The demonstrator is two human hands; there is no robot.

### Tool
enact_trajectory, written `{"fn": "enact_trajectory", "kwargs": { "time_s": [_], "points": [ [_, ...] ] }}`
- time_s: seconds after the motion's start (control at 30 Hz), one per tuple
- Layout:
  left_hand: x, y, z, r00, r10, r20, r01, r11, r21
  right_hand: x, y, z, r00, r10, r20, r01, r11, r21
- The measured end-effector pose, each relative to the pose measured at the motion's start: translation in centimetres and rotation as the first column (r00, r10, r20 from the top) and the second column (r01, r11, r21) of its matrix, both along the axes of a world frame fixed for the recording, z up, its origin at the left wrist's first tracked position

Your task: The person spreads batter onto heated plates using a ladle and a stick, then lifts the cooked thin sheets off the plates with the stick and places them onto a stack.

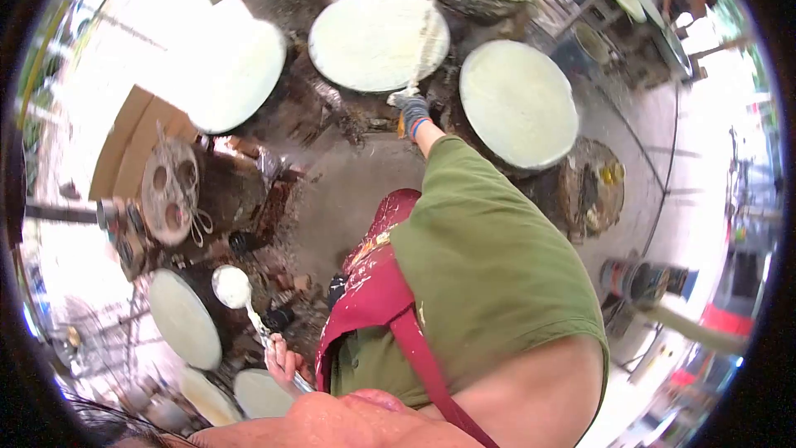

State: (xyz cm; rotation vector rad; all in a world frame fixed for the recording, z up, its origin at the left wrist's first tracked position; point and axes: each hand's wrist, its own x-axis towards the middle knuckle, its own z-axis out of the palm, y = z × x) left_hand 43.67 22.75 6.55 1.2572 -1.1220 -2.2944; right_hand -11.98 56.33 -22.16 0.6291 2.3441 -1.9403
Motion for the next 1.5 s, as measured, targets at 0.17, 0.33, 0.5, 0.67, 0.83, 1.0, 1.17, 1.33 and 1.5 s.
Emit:
{"fn": "enact_trajectory", "kwargs": {
  "time_s": [0.17, 0.33, 0.5, 0.67, 0.83, 1.0, 1.17, 1.33, 1.5],
  "points": [
    [-4.5, -2.0, 1.1, 0.947, -0.302, -0.11, 0.307, 0.952, 0.024, 5.2, 1.4, -0.4, 0.994, 0.026, 0.107, -0.055, 0.958, 0.28],
    [-10.3, -2.4, -1.1, 0.769, -0.632, 0.097, 0.53, 0.546, -0.65, 21.3, 9.0, 8.6, 0.992, 0.0, -0.126, 0.007, 0.999, 0.053],
    [-17.4, 4.3, 6.0, 0.808, -0.502, -0.307, 0.583, 0.755, 0.3, 31.6, 20.7, 12.5, 0.93, -0.362, 0.064, 0.364, 0.931, -0.012],
    [-20.8, 6.7, 3.5, 0.766, -0.627, -0.145, 0.643, 0.75, 0.154, 34.4, 26.9, 17.4, 0.89, -0.456, 0.028, 0.34, 0.703, 0.625],
    [-22.3, 15.5, 8.2, 0.925, -0.31, -0.22, 0.38, 0.771, 0.511, 29.4, 34.9, 17.7, 0.958, -0.273, -0.093, 0.237, 0.563, 0.792],
    [-23.1, 23.1, 10.7, 0.877, -0.478, -0.053, 0.481, 0.873, 0.078, 19.0, 44.7, 14.2, 0.978, -0.201, -0.051, 0.155, 0.548, 0.822],
    [-23.1, 24.6, 9.0, 0.895, -0.308, -0.321, 0.425, 0.808, 0.409, 13.1, 45.2, 15.3, 0.981, -0.173, 0.089, 0.045, 0.648, 0.76],
    [-21.4, 21.7, 5.2, 0.94, -0.161, -0.302, 0.293, 0.835, 0.466, 11.5, 44.8, 14.5, 0.956, -0.239, 0.168, 0.031, 0.656, 0.754],
    [-22.4, 21.9, 5.5, 0.866, -0.191, -0.462, 0.449, 0.705, 0.549, 9.6, 48.6, 9.9, 0.98, -0.165, 0.112, 0.052, 0.754, 0.655]
  ]
}}
